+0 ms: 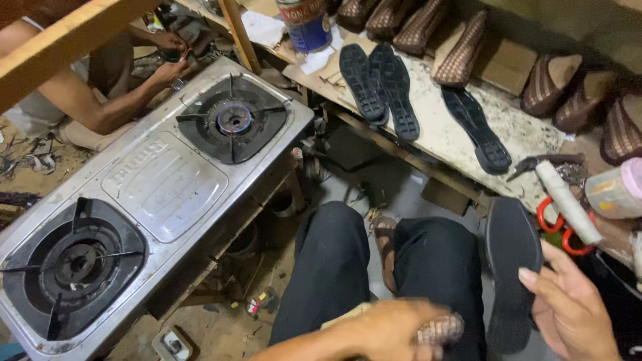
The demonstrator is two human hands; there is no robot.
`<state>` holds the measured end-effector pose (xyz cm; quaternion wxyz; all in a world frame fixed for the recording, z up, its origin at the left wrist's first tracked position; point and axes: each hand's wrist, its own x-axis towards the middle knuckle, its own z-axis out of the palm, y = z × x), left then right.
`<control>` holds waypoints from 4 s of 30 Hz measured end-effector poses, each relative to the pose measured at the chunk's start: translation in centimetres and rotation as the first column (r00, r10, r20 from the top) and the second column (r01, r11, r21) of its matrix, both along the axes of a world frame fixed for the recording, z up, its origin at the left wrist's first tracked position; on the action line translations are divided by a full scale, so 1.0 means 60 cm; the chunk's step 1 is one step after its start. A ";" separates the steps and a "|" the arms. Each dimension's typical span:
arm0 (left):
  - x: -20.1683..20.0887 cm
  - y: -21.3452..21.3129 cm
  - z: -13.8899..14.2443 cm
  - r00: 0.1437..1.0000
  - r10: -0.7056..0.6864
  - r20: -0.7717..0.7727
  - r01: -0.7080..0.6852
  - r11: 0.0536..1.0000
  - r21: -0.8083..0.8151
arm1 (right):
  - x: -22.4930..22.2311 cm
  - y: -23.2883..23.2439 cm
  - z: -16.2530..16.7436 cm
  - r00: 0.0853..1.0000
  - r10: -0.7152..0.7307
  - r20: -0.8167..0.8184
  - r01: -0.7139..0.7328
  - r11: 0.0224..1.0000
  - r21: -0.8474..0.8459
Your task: The person attaches a rubber sole to a woven sandal upper by hand, pressing the edges together. They use a hammer to tap the sole into place and repeat the process on a second sandal, placing finished units on a nearby shelf.
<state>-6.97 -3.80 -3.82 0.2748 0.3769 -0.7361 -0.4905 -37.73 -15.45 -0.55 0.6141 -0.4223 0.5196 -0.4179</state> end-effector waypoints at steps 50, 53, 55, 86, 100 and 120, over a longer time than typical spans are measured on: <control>0.053 0.116 0.073 0.725 0.629 -0.280 -0.613 0.775 0.153 | 0.164 0.294 -0.079 0.921 0.384 0.056 -0.388 0.902 0.188; 0.053 0.118 0.079 0.687 0.667 -0.290 -0.607 0.745 0.277 | 0.174 0.304 -0.074 0.904 0.415 -0.099 -0.410 0.910 0.068; 0.061 0.118 0.082 0.708 0.640 -0.299 -0.572 0.768 0.289 | 0.178 0.308 -0.070 0.899 0.420 -0.127 -0.421 0.907 0.015; 0.145 0.089 0.115 0.984 0.171 -0.041 -0.164 0.976 0.141 | 0.217 0.281 -0.037 0.723 0.678 -0.135 -0.660 0.735 0.155; 0.177 0.169 0.013 0.890 0.455 -0.037 -0.333 0.702 0.630 | 0.181 0.270 -0.028 0.475 0.815 -0.331 -0.737 0.574 0.356; 0.108 0.123 0.046 0.920 -0.023 0.391 -0.062 0.977 0.204 | 0.187 0.303 -0.060 0.433 0.607 -0.667 -0.671 0.711 0.211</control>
